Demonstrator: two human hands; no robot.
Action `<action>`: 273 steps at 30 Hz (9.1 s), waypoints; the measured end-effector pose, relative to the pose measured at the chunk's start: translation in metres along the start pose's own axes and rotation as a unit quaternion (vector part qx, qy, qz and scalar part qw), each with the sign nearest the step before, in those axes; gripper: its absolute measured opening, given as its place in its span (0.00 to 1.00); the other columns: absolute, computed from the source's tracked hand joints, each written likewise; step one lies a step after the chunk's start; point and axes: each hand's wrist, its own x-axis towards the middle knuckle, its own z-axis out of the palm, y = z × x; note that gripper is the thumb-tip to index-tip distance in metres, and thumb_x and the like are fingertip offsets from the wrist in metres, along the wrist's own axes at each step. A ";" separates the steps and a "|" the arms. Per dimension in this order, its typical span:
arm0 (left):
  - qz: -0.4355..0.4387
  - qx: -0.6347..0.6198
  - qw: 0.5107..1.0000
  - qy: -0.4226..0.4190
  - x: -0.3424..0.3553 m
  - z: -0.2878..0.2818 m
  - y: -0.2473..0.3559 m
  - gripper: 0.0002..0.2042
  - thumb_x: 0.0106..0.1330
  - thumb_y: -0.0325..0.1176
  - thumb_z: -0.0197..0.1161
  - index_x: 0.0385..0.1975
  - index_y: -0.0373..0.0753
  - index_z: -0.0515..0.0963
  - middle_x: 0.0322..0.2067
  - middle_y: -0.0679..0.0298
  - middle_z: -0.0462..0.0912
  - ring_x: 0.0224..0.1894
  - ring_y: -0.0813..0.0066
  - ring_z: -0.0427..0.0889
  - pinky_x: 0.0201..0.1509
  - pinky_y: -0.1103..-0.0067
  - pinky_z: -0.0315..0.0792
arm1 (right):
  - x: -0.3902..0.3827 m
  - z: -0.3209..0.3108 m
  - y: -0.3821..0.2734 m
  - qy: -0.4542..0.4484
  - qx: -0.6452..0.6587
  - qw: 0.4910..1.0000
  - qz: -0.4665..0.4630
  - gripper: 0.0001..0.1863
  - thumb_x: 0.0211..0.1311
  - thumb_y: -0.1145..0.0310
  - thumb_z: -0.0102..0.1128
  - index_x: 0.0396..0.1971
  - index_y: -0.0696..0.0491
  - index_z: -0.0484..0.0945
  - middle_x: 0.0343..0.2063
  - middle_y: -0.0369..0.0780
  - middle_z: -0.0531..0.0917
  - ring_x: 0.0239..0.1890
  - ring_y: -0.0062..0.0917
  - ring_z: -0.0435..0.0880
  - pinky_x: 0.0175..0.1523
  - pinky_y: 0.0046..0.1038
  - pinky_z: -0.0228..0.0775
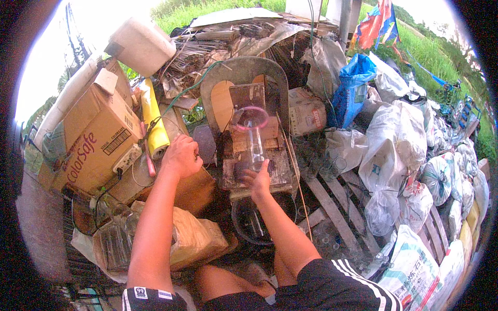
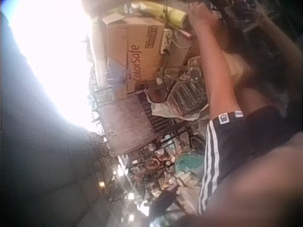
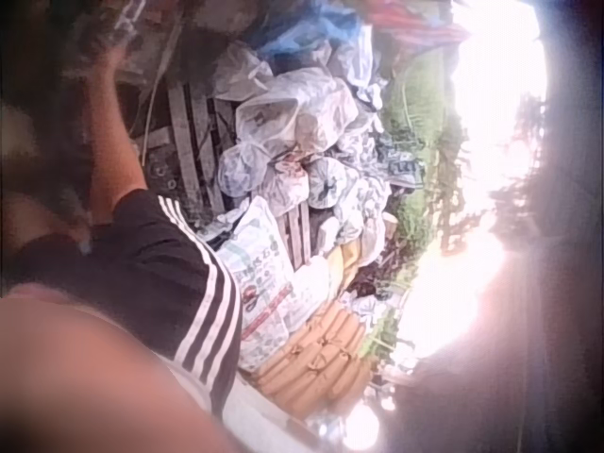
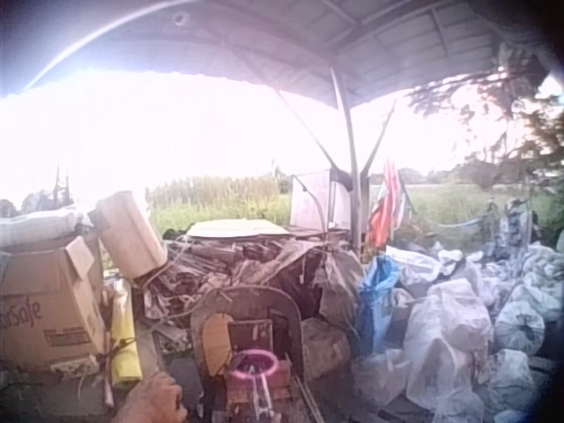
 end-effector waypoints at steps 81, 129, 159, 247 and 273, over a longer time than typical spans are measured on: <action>-0.034 0.014 0.996 -0.075 0.004 -0.012 0.007 0.14 0.59 0.40 0.69 0.36 0.37 0.88 0.47 0.53 0.87 0.63 0.55 0.79 0.81 0.61 0.62 | 0.000 0.006 -0.007 0.088 -0.130 0.982 -0.107 0.53 0.68 0.33 0.65 0.73 0.55 0.49 0.52 0.47 0.80 0.47 0.33 0.84 0.41 0.35 0.82; -0.027 0.009 0.998 -0.058 0.003 -0.010 0.006 0.12 0.57 0.39 0.70 0.35 0.37 0.88 0.46 0.53 0.87 0.61 0.55 0.79 0.81 0.62 0.62 | 0.005 -0.006 -0.005 -0.019 0.020 1.000 0.011 0.54 0.69 0.23 0.52 0.74 0.53 0.50 0.47 0.47 0.84 0.38 0.32 0.84 0.43 0.38 0.78; -0.027 0.009 0.998 -0.057 0.003 -0.011 0.007 0.12 0.57 0.38 0.69 0.34 0.36 0.87 0.46 0.52 0.86 0.61 0.55 0.80 0.80 0.62 0.63 | 0.018 0.003 0.018 0.105 -0.161 0.963 -0.190 0.51 0.66 0.47 0.76 0.71 0.57 0.48 0.55 0.51 0.73 0.46 0.32 0.83 0.41 0.33 0.86; -0.002 0.010 1.000 -0.011 0.001 -0.001 0.001 0.08 0.55 0.36 0.70 0.28 0.38 0.84 0.41 0.53 0.86 0.57 0.53 0.81 0.73 0.62 0.71 | 0.006 0.000 -0.002 -0.078 0.159 0.982 0.072 0.51 0.70 0.21 0.49 0.74 0.50 0.58 0.49 0.47 0.84 0.34 0.31 0.79 0.45 0.39 0.74; 0.006 0.007 1.000 0.010 0.001 0.000 0.000 0.08 0.55 0.36 0.69 0.26 0.38 0.83 0.39 0.52 0.85 0.55 0.51 0.80 0.71 0.61 0.71 | 0.007 -0.005 -0.002 -0.030 0.176 0.980 0.085 0.53 0.71 0.20 0.44 0.78 0.48 0.50 0.45 0.48 0.86 0.32 0.35 0.82 0.48 0.47 0.75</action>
